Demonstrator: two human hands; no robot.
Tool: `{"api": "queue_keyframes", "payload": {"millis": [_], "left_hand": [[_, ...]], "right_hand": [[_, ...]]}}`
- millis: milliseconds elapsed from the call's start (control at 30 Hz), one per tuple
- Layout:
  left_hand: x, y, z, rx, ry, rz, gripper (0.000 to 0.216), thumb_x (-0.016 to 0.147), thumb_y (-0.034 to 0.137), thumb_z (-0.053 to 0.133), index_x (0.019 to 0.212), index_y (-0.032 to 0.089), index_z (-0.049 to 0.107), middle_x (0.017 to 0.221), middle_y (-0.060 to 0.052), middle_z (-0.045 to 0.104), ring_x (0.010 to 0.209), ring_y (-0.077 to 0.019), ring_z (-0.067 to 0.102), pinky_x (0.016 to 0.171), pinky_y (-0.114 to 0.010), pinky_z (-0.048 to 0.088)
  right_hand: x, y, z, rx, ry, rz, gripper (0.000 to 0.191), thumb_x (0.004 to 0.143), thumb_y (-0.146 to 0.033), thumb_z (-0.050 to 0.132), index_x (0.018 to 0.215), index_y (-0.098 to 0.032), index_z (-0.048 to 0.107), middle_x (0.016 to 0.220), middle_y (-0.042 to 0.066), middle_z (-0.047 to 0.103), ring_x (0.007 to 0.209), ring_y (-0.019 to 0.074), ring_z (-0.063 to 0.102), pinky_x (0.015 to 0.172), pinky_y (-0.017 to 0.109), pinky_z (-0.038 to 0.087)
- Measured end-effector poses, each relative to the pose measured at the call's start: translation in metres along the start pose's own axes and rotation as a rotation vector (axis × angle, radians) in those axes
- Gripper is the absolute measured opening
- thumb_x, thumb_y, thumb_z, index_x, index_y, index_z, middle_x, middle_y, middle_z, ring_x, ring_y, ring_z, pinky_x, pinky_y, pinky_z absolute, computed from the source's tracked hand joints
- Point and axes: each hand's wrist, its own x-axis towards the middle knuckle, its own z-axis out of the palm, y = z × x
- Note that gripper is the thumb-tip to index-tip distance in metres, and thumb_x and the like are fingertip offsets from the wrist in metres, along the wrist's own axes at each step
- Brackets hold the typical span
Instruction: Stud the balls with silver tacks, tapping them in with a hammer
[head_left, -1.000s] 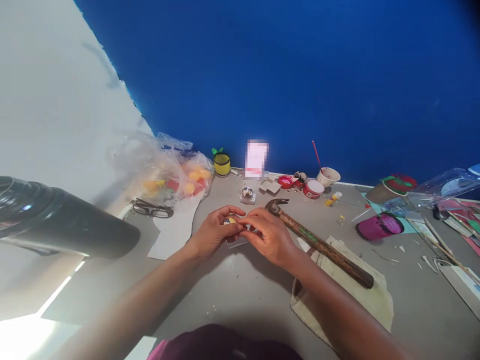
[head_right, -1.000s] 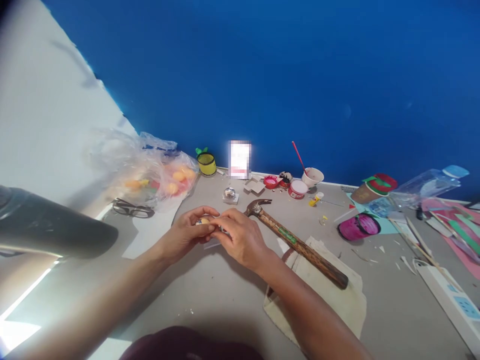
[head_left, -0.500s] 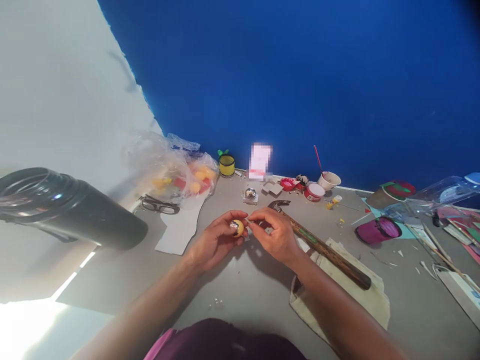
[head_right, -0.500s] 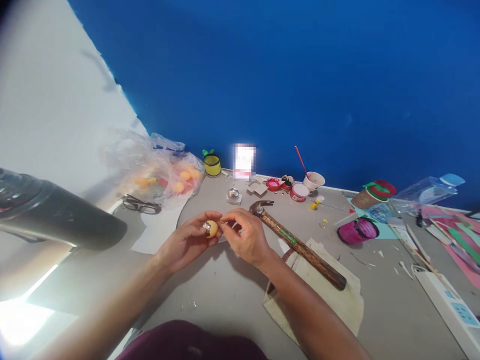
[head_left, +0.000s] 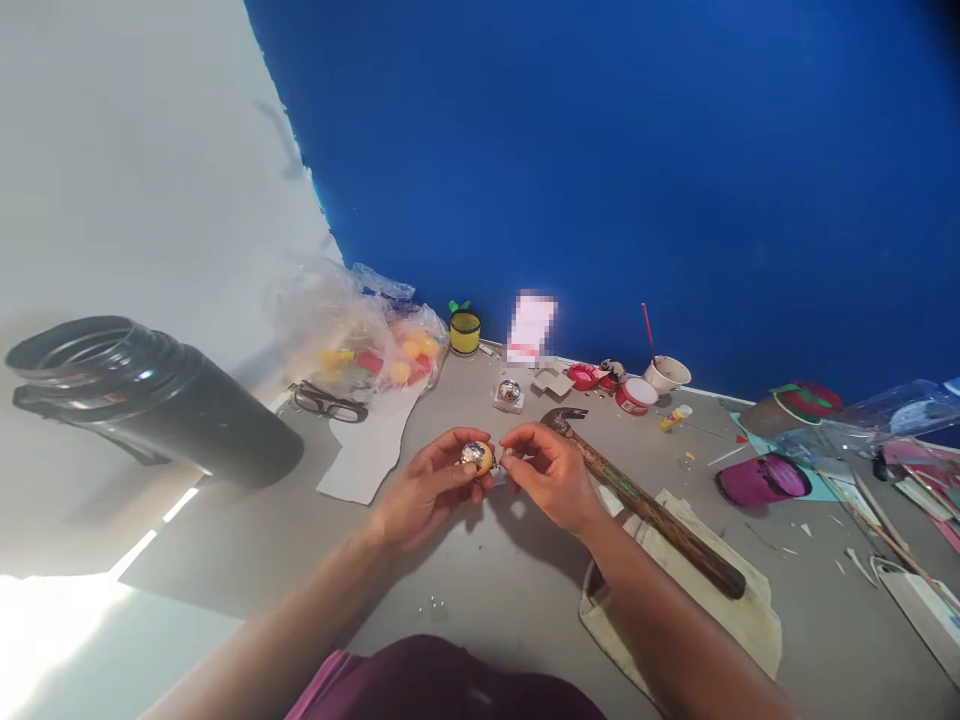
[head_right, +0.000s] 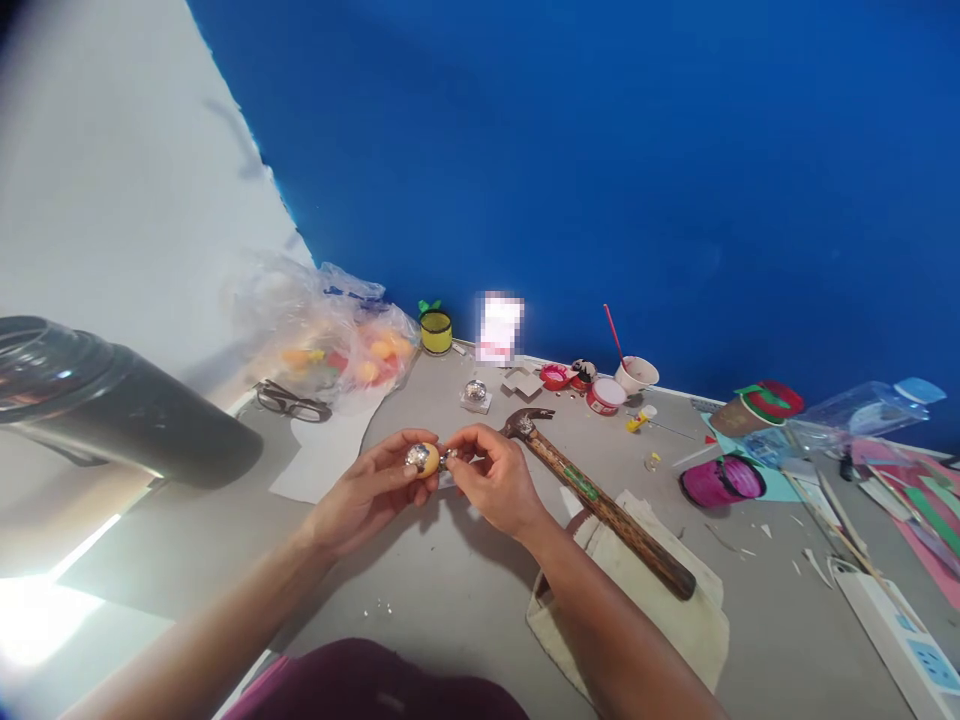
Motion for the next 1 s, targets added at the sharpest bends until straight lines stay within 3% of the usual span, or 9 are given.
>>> {"api": "queue_keyframes", "payload": {"millis": [167,333,533,733,867,1000], "left_hand": [[0.0,-0.002,0.0,-0.023,0.004,-0.026,0.038,0.083,0.029,0.082,0.118,0.021,0.07,0.085,-0.003,0.065,0.071,-0.0118,0.06,0.059,-0.022,0.047],[-0.006,-0.001,0.0,-0.047,0.051,-0.016,0.039,0.082,0.025,0.082,0.118,0.02,0.07,0.083,-0.003,0.068,0.07,-0.012,0.061,0.062,-0.022,0.049],[-0.003,-0.002,-0.004,-0.18,0.079,-0.047,0.037,0.083,0.018,0.076,0.119,0.014,0.069,0.094,-0.011,0.075,0.084,-0.0203,0.072,0.073,-0.028,0.057],[0.004,-0.003,0.0,-0.254,0.103,0.009,0.025,0.092,0.024,0.069,0.115,0.014,0.066,0.106,-0.014,0.075,0.099,-0.0256,0.074,0.096,-0.042,0.057],[0.005,-0.004,0.007,-0.109,0.09,0.102,0.028,0.09,0.026,0.075,0.116,0.018,0.068,0.112,-0.009,0.073,0.103,-0.0218,0.071,0.1,-0.039,0.054],[0.003,-0.006,0.011,0.102,0.033,0.198,0.034,0.087,0.03,0.078,0.119,0.02,0.069,0.106,-0.007,0.073,0.091,-0.0187,0.069,0.086,-0.034,0.056]], "right_hand": [[0.001,0.001,0.001,0.057,-0.033,0.036,0.011,0.075,-0.03,0.074,0.079,-0.021,0.068,0.075,-0.001,0.068,0.052,0.011,0.06,0.048,0.023,0.05],[0.002,0.009,0.003,0.099,-0.095,0.076,0.018,0.077,-0.036,0.077,0.084,-0.02,0.074,0.078,0.001,0.072,0.052,0.011,0.059,0.047,0.023,0.05],[0.002,0.011,0.001,0.112,-0.129,0.102,0.02,0.082,-0.036,0.074,0.092,-0.019,0.077,0.078,0.001,0.073,0.052,0.0111,0.06,0.049,0.025,0.052],[0.005,0.013,0.0,0.191,-0.039,0.099,0.021,0.076,-0.036,0.081,0.084,-0.019,0.071,0.068,-0.003,0.067,0.051,0.0105,0.058,0.047,0.023,0.051],[0.008,0.017,-0.005,0.286,-0.056,0.133,0.027,0.073,-0.041,0.087,0.081,-0.019,0.072,0.066,-0.001,0.069,0.049,0.0103,0.058,0.047,0.023,0.049],[0.009,0.017,-0.009,0.43,-0.126,0.197,0.029,0.07,-0.042,0.09,0.081,-0.019,0.075,0.075,0.003,0.075,0.054,0.0118,0.061,0.046,0.023,0.05]]}}
